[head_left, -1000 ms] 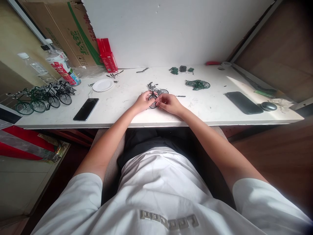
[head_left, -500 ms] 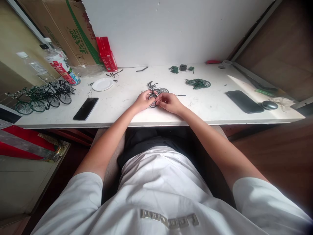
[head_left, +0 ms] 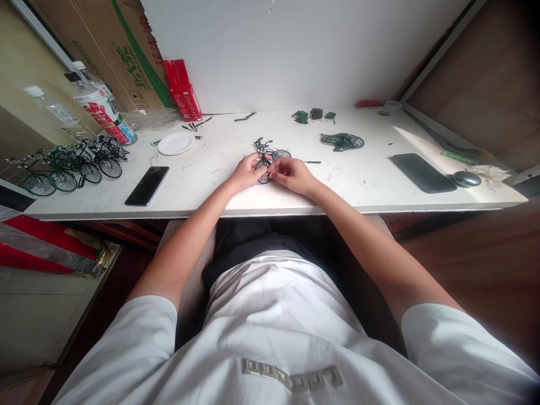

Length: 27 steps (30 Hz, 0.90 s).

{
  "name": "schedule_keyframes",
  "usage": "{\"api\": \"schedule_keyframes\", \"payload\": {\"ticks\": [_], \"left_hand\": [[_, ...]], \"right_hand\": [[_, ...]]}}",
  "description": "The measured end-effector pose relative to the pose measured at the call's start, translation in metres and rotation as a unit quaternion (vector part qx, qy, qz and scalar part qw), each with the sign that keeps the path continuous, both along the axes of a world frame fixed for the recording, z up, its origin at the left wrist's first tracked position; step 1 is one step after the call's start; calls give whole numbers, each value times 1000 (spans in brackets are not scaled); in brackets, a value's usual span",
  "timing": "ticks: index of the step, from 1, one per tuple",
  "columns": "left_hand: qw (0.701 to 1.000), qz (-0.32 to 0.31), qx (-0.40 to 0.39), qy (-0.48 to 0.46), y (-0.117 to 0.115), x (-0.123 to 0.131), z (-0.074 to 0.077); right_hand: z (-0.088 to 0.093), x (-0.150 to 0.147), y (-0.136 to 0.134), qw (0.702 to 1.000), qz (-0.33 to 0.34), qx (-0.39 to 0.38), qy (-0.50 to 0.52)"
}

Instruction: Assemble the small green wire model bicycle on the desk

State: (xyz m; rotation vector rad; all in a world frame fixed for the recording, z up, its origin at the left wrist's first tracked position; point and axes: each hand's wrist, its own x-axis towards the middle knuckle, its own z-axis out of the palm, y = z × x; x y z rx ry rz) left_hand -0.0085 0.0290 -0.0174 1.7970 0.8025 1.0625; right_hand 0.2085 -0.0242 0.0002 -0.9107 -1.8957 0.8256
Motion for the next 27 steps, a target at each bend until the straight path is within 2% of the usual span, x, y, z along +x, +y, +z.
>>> {"api": "schedule_keyframes", "payload": {"ticks": [9,27], "left_hand": [[1000,0,6,6,-4,0,4],[1000,-6,12,5,0,-1,-1]], "right_hand": [[1,0,-1,1000,-4,1,-7],[0,0,0,1000,-4,-2,-9]]}}
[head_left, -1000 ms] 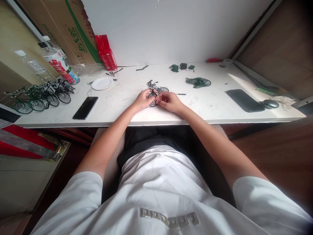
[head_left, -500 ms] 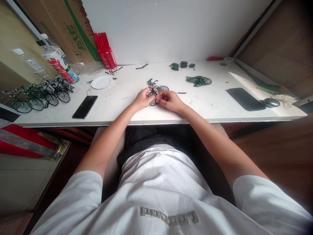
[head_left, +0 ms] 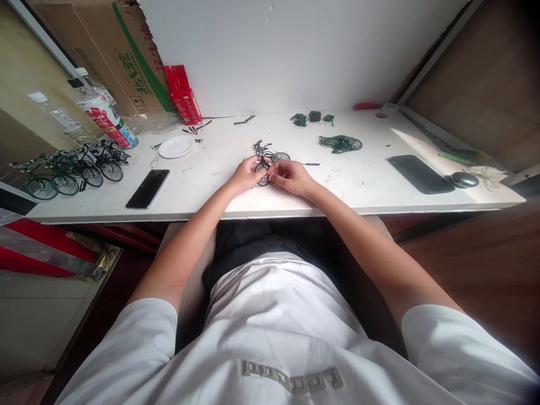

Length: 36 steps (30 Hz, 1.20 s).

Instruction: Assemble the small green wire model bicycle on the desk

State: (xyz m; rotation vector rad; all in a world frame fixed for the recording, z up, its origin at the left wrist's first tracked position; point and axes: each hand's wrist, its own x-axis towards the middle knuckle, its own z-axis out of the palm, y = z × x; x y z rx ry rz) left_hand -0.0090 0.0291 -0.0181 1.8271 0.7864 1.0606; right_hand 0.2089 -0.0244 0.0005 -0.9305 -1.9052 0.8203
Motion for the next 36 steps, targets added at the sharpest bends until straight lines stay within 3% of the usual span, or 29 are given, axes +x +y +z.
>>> {"api": "schedule_keyframes", "payload": {"ticks": [8,19,25,36], "left_hand": [[1000,-3,-5,-7,2,0,-1],[997,-3,-79,-24,-16,2,20],[994,-21,-104,-17,-16,-2,22],[996,-46,-78,-27,-17,-4,18]], "right_hand": [[-1,-1,0,1000,0,-5,6],[1,-2,-3,1000,-1,-7,16],[5,-2,-6,1000,3,-8,8],[8,-3,-10,1000,-10,-10,0]]}}
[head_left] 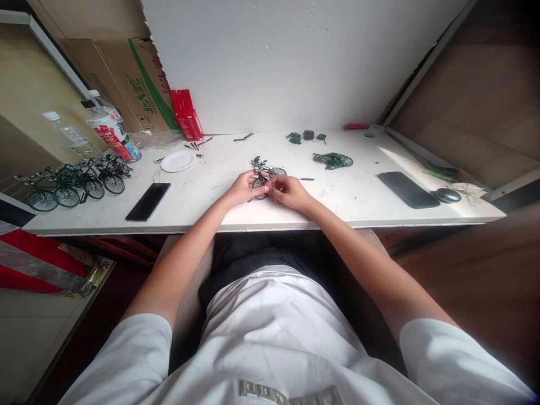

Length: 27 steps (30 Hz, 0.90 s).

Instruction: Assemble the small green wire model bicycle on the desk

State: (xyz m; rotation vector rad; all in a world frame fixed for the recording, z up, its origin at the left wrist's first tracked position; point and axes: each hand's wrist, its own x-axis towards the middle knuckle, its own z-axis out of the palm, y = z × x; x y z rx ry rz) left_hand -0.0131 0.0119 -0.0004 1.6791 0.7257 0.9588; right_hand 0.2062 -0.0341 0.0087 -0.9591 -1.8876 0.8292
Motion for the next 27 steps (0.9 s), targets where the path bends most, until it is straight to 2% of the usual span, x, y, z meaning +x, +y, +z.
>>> {"api": "schedule_keyframes", "payload": {"ticks": [7,10,14,19,22,27], "left_hand": [[999,-7,-30,-26,3,0,-4],[999,12,-30,-25,4,-1,-5],[998,50,-19,-14,4,-3,-4],[997,80,-13,-15,3,-2,-1],[996,87,-10,-13,2,-2,0],[996,81,-19,-15,2,-3,0]], "right_hand": [[-2,0,0,1000,-4,0,23],[-2,1,0,999,-20,20,27],[0,2,1,988,-106,101,56],[-4,8,11,943,-232,196,134],[-7,11,14,934,-250,209,148],[-5,9,9,935,-265,198,127]]}}
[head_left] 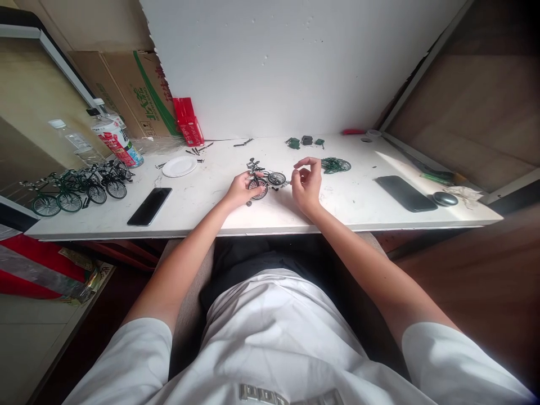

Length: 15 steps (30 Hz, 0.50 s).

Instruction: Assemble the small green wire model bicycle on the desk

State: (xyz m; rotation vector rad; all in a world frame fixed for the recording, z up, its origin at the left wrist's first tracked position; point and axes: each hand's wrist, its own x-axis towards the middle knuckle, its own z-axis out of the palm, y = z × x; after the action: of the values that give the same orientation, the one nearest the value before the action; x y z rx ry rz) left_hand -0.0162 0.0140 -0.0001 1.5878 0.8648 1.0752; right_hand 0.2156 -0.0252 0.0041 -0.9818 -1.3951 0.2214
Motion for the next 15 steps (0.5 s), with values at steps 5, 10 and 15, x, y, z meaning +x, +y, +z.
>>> {"api": "schedule_keyframes", "payload": {"ticks": [5,10,15], "left_hand": [[1000,-7,-12,-11,1,0,-1],[998,-47,-37,-21,-2,0,4],[993,-92,-67,-28,-7,-2,12]], "right_hand": [[3,-1,-3,998,-1,-1,-56],[3,-3,-3,986,93,-3,-137],[0,-4,-2,967,164,-4,-193]]}}
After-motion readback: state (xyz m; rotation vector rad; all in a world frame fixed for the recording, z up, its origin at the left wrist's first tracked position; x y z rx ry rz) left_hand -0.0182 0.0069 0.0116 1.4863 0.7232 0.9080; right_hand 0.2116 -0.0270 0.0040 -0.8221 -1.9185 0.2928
